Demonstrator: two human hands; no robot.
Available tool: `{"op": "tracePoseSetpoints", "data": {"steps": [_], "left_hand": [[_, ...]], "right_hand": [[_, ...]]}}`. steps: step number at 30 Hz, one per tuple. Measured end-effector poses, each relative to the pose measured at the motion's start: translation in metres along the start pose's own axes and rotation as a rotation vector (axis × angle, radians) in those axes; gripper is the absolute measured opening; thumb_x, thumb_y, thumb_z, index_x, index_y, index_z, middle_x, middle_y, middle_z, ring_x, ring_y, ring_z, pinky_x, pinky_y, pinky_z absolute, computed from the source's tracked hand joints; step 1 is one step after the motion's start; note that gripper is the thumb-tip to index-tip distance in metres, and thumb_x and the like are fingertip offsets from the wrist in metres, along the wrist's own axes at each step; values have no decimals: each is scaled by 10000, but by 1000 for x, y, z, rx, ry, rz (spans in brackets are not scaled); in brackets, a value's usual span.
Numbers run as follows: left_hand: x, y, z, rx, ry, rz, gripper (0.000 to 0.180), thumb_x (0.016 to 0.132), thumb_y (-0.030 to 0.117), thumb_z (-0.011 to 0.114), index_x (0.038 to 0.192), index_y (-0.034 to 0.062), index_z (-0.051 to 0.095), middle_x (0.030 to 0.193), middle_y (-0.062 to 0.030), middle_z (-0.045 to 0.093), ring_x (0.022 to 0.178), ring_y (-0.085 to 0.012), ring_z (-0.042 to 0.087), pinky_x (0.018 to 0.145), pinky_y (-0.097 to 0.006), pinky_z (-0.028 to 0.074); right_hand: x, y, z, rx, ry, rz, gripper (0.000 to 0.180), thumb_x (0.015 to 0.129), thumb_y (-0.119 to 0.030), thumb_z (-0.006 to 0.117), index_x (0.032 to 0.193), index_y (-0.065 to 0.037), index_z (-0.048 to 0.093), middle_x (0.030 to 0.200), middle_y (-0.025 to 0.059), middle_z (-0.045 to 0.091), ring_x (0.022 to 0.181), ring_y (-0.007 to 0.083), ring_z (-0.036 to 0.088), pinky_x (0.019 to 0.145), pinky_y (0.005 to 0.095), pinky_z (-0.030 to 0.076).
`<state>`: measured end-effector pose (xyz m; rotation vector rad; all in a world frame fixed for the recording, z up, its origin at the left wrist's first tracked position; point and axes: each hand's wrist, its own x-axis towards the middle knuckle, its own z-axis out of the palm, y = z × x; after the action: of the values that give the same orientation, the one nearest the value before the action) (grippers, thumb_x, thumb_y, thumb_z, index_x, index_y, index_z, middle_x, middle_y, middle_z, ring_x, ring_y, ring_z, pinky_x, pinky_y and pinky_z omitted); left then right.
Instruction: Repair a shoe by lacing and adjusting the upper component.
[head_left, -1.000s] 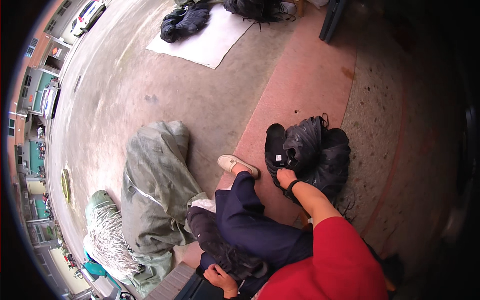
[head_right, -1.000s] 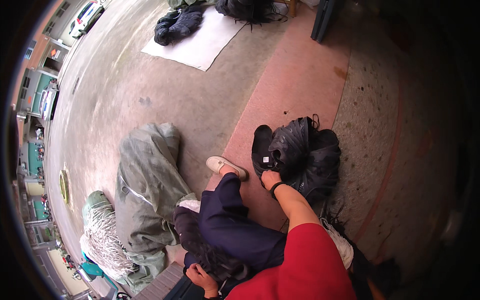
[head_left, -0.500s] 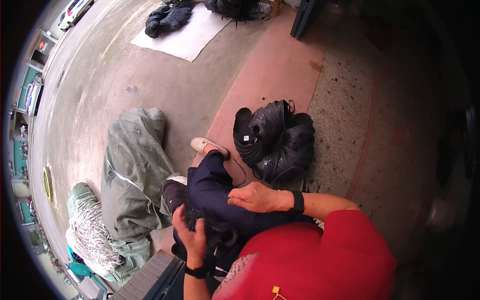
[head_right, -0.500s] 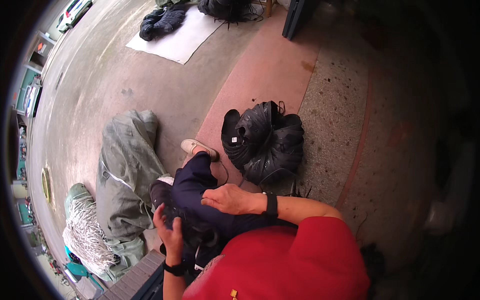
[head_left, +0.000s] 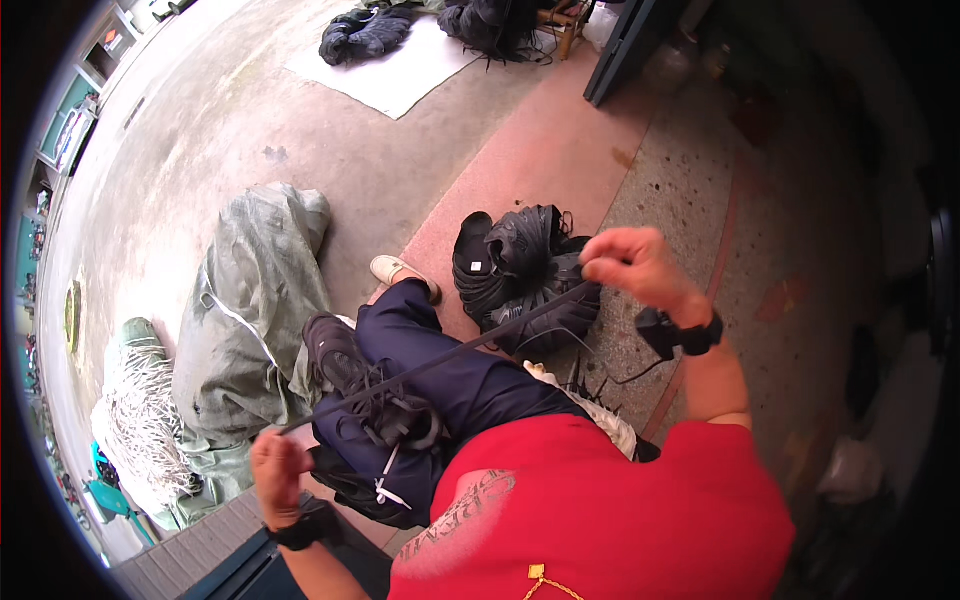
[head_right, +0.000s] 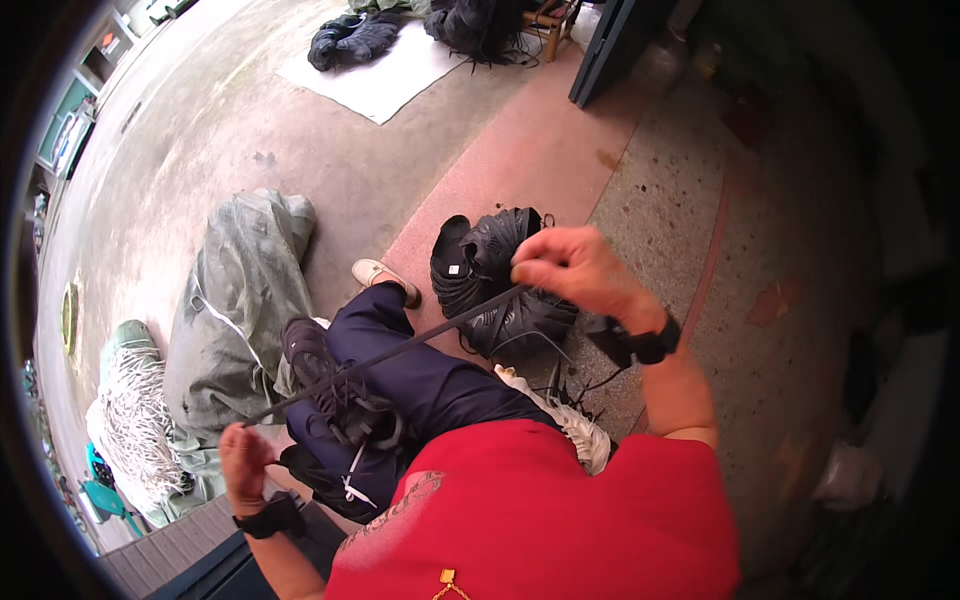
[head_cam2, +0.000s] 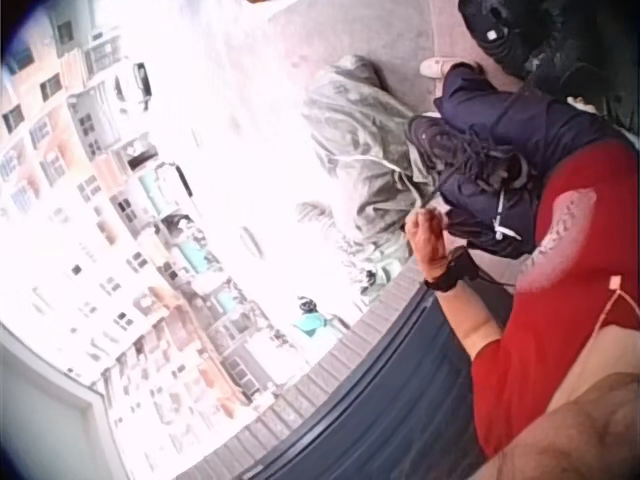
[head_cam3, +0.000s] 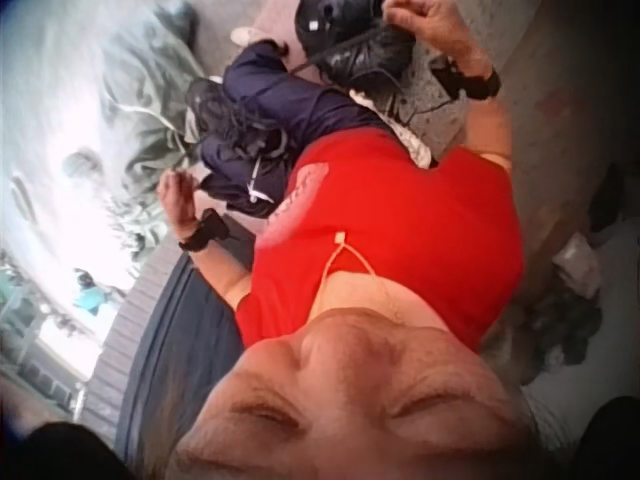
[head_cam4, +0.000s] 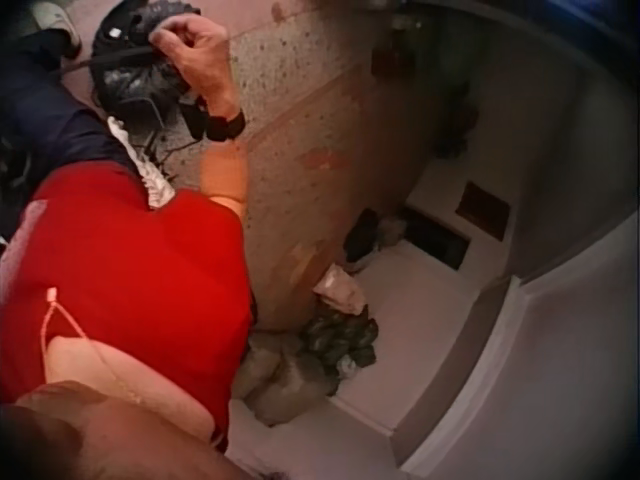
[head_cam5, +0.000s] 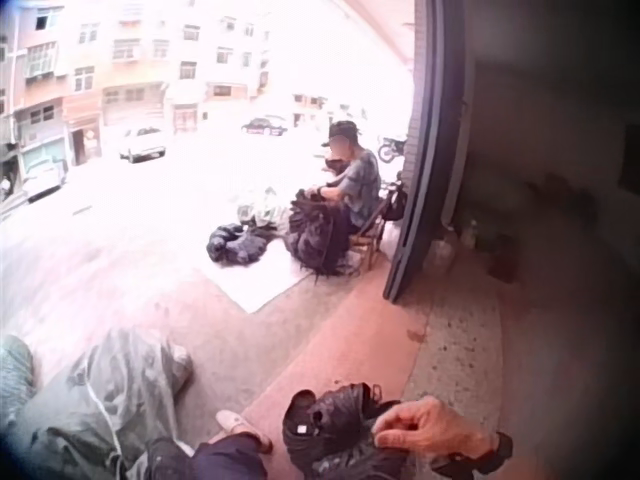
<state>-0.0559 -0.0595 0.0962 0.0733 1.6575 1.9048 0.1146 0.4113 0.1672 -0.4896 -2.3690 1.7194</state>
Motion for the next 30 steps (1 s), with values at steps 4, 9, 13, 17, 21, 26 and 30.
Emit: {"op": "tracePoseSetpoints", "data": {"steps": [4, 9, 13, 17, 21, 26, 30], "left_hand": [[-20, 19, -101, -6, 507, 131, 232, 895, 310, 484, 864, 80, 481, 524, 77, 236, 415, -14, 198, 362, -186, 166], [-58, 4, -174, -116, 962, 155, 263, 881, 347, 500, 907, 86, 474, 524, 75, 215, 412, -23, 199, 353, -186, 162], [-67, -16, -182, -122, 1005, 17, 283, 860, 361, 530, 913, 88, 481, 508, 66, 245, 390, -32, 212, 346, -194, 169], [-51, -15, -148, 53, 783, -170, 243, 861, 314, 533, 894, 75, 508, 488, 60, 238, 376, -42, 202, 346, -206, 180], [-27, -3, -62, 307, 400, -303, 205, 879, 252, 498, 926, 53, 520, 491, 36, 344, 361, -48, 289, 339, -191, 257], [-28, -2, 49, 341, -60, -536, 227, 887, 197, 484, 973, -4, 545, 570, -19, 507, 383, -48, 398, 370, -173, 320], [-19, -11, 92, 286, -180, -685, 243, 891, 183, 477, 1020, -11, 550, 583, -17, 517, 393, -47, 412, 380, -166, 324]], "right_hand": [[-7, -12, -83, 77, 265, 20, 198, 821, -224, 602, 855, -30, 604, 594, -69, 472, 468, -7, 376, 398, 145, 291], [-25, -6, -174, 306, 553, 8, 275, 829, -324, 589, 893, -58, 559, 528, -82, 329, 389, 1, 245, 342, 156, 196], [-40, 26, -233, 442, 552, 22, 292, 806, -347, 619, 883, -71, 560, 545, -78, 332, 385, 7, 259, 348, 163, 221], [-36, 70, -270, 288, 785, 278, 359, 759, -387, 665, 916, -77, 576, 511, -66, 322, 425, 13, 340, 403, 177, 309], [-47, 136, -368, -938, 1214, 291, 530, 763, -505, 582, 846, 17, 627, 661, 111, 605, 623, 214, 580, 579, 325, 455], [-75, 255, -362, -1596, -126, 1208, 391, 858, -317, 402, 1023, -16, 590, 1125, 198, 532, 1042, 339, 520, 873, 420, 416], [-59, 223, -172, -1375, -819, 1323, 338, 777, -224, 484, 1064, -82, 592, 1135, 122, 556, 1069, 265, 522, 864, 379, 437]]}}
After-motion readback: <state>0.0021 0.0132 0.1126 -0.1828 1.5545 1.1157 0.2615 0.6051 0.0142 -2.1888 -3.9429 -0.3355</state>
